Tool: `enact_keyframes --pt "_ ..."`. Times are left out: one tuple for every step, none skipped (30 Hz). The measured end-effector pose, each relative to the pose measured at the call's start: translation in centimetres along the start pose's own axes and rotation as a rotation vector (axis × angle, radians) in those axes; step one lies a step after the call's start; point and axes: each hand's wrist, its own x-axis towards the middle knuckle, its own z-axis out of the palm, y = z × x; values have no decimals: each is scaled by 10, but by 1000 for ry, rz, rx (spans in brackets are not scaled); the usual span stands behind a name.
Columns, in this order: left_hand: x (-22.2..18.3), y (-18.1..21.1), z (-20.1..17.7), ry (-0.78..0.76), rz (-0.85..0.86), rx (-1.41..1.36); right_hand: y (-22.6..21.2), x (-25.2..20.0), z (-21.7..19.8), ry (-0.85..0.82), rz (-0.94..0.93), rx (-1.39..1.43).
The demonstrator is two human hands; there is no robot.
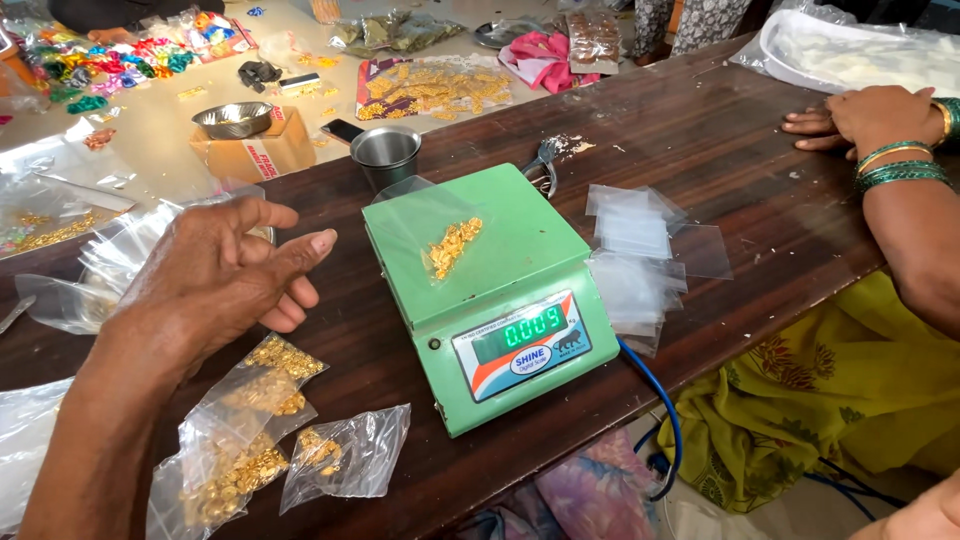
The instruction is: The person sits on the floor at a low table, weighing gold-colored jewelry pieces on a small digital scale and sealing them into small clear plastic bags. They place filled bags on the table, open new bags, and add or remove pieces to reach the desired weight.
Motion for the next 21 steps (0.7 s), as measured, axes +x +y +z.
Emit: enact_keyframes --pt "-1 4 1 15 -17 30 0 1 0 -2 4 3" --pt "-3 8 2 29 -35 59 0 2 0 -4 8 7" --pt "-1 6 2 28 -36 59 -1 4 -1 -5 7 9" --pt "2 4 2 41 -10 74 -2 5 -2 -1 -8 -6" --pt "4 3 3 54 16 89 -3 6 -3 2 -23 -21" --pt "6 3 3 55 15 89 -3 6 -3 2 -24 -20" --pt "9 3 2 69 43 99 -3 6 -2 5 -29 -24" --pt "11 3 2 85 72 109 -1 7 -2 8 -35 -28" --pt "12 8 2 87 71 109 10 0 7 8 -37 -29" --pt "14 11 3 90 22 119 23 -6 15 14 -50 -48" --pt "15 15 3 93 -27 129 35 -11 24 19 -63 -67" --pt "14 18 4 99 -30 127 17 -16 73 18 -69 -71" --pt "13 22 5 38 -4 20 28 -18 84 132 7 0" --pt "12 25 4 -16 23 -88 41 -20 92 246 78 68" --pt "22 17 8 -3 22 -92 17 -34 84 360 149 137" --pt "32 9 9 -130 2 -115 -13 -37 80 474 212 205" --pt "42 1 9 -258 -17 -139 -50 -34 87 587 275 275" --pt "50 -7 13 -230 -19 -141 -85 -43 136 701 330 349" --pt "58 -14 16 -274 44 -145 -123 -48 180 814 384 426" --pt "67 -22 18 -318 108 -148 -166 -49 222 923 439 507" --pt "72 -27 19 -291 107 -148 -198 -37 255 1030 494 591"
